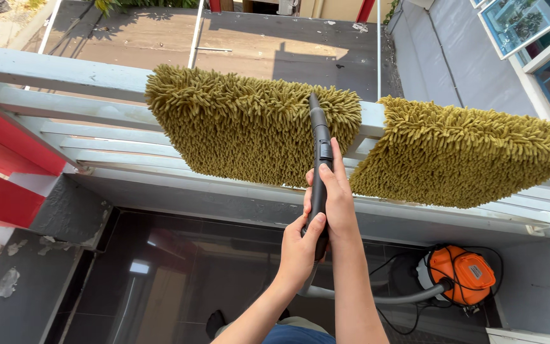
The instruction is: The person uses a vacuum cleaner with a hose attachment to clean two shaggy mats hanging on a balcony railing. The person moves the vacuum nozzle back and forth across the surface of the mats to remove dust and debris.
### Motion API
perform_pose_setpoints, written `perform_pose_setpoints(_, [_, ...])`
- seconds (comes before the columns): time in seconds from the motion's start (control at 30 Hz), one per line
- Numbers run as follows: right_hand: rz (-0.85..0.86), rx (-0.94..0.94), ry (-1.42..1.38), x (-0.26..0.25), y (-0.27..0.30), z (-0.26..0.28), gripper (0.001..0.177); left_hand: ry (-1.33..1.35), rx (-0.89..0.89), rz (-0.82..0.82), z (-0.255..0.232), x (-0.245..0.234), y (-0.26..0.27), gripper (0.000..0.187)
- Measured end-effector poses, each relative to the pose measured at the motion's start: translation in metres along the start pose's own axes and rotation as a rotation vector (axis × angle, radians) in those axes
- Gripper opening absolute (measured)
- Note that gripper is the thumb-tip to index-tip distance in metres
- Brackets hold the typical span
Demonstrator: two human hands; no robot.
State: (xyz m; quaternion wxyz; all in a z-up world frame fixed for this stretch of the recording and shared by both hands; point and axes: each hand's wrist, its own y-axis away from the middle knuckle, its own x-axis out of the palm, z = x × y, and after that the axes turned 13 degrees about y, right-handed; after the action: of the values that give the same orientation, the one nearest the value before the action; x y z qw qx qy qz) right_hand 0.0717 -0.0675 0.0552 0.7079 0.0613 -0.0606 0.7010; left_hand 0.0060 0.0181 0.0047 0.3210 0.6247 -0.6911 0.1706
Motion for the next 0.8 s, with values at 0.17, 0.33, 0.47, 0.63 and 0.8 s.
perform_pose_setpoints(0.17, [0.154,0.05,-0.023,0.051,-0.006,-0.002,0.073,0.041,0.117,-0.107,-0.022,-0.029,0.009,0.035])
perform_pose_setpoints(0.33, [0.269,0.089,0.019,0.098,-0.011,-0.009,0.073,0.081,0.182,-0.219,-0.038,-0.062,0.017,0.039])
perform_pose_setpoints(0.47, [0.283,0.082,0.0,0.099,-0.014,-0.013,0.072,0.08,0.165,-0.196,-0.042,-0.063,0.015,0.037])
perform_pose_setpoints(0.63, [0.133,0.02,-0.033,0.065,-0.016,-0.011,0.07,0.008,0.074,-0.024,-0.045,-0.044,0.003,0.038])
perform_pose_setpoints(0.8, [0.013,-0.06,-0.013,0.046,-0.034,-0.009,0.069,-0.04,-0.026,0.04,-0.052,-0.032,-0.02,0.043])
